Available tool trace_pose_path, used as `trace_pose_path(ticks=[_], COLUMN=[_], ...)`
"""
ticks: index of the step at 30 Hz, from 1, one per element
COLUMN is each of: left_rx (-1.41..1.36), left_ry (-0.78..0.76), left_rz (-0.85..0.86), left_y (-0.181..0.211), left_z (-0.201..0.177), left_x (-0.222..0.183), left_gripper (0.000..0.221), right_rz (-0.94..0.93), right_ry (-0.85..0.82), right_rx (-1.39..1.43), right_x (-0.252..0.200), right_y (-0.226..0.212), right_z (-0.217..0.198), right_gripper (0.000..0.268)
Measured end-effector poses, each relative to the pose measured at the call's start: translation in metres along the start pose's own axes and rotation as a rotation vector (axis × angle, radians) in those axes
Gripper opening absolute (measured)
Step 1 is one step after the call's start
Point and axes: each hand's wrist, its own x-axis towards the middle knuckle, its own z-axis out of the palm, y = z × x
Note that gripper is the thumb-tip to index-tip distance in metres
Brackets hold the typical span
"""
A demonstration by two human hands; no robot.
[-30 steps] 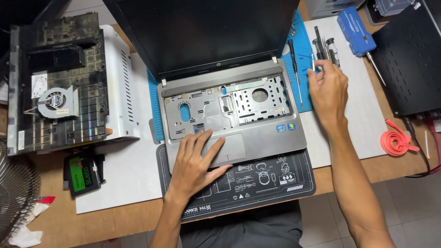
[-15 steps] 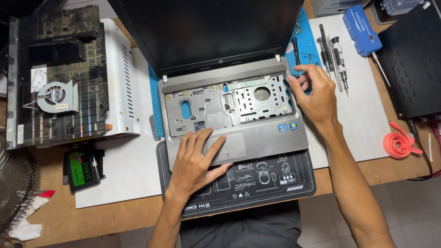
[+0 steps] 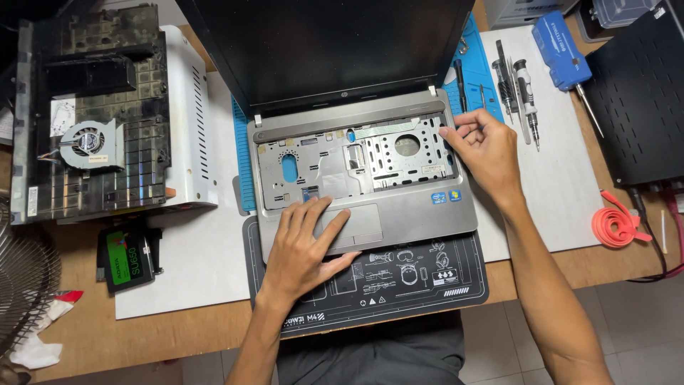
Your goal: Disassembling a laptop by removing screws and prying off the outer casing to access internal components.
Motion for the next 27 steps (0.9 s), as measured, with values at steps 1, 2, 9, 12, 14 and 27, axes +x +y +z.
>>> trace_pose_path(ticks=[1,2,9,12,14,27], left_rx=[0.002,0.001,0.004,0.000,0.000,0.108], left_ry=[0.002,0.004,0.006,0.014,0.019,0.022], left_rz=[-0.001,-0.004,-0.011,0.000,0.002,0.083], left_y=[0.000,0.000,0.001,0.001,0.002,0.000], left_z=[0.000,0.000,0.000,-0.001,0.000,-0.005], left_x=[0.000,0.000,0.000,0.000,0.000,0.000], left_gripper=[0.058,0.058,0.058,0.058,0.058,0.064], right_rz=[-0.003,0.038,0.045,0.082,0.110,0.454], right_ry=[-0.001,-0.020,-0.001,0.010,0.001,-0.253], right_rx=[0.000,0.066,0.163,0.228,0.263,0.343], right_x=[0.002,0.003,0.006,0.007,0.005,0.004], right_y=[0.007,0.014,0.018,0.025,0.017,-0.040], right_z=[-0.001,-0.003,-0.001,0.003,0.002,-0.024], right_gripper=[0.028,0.026,0.023,0.025,0.026,0.051])
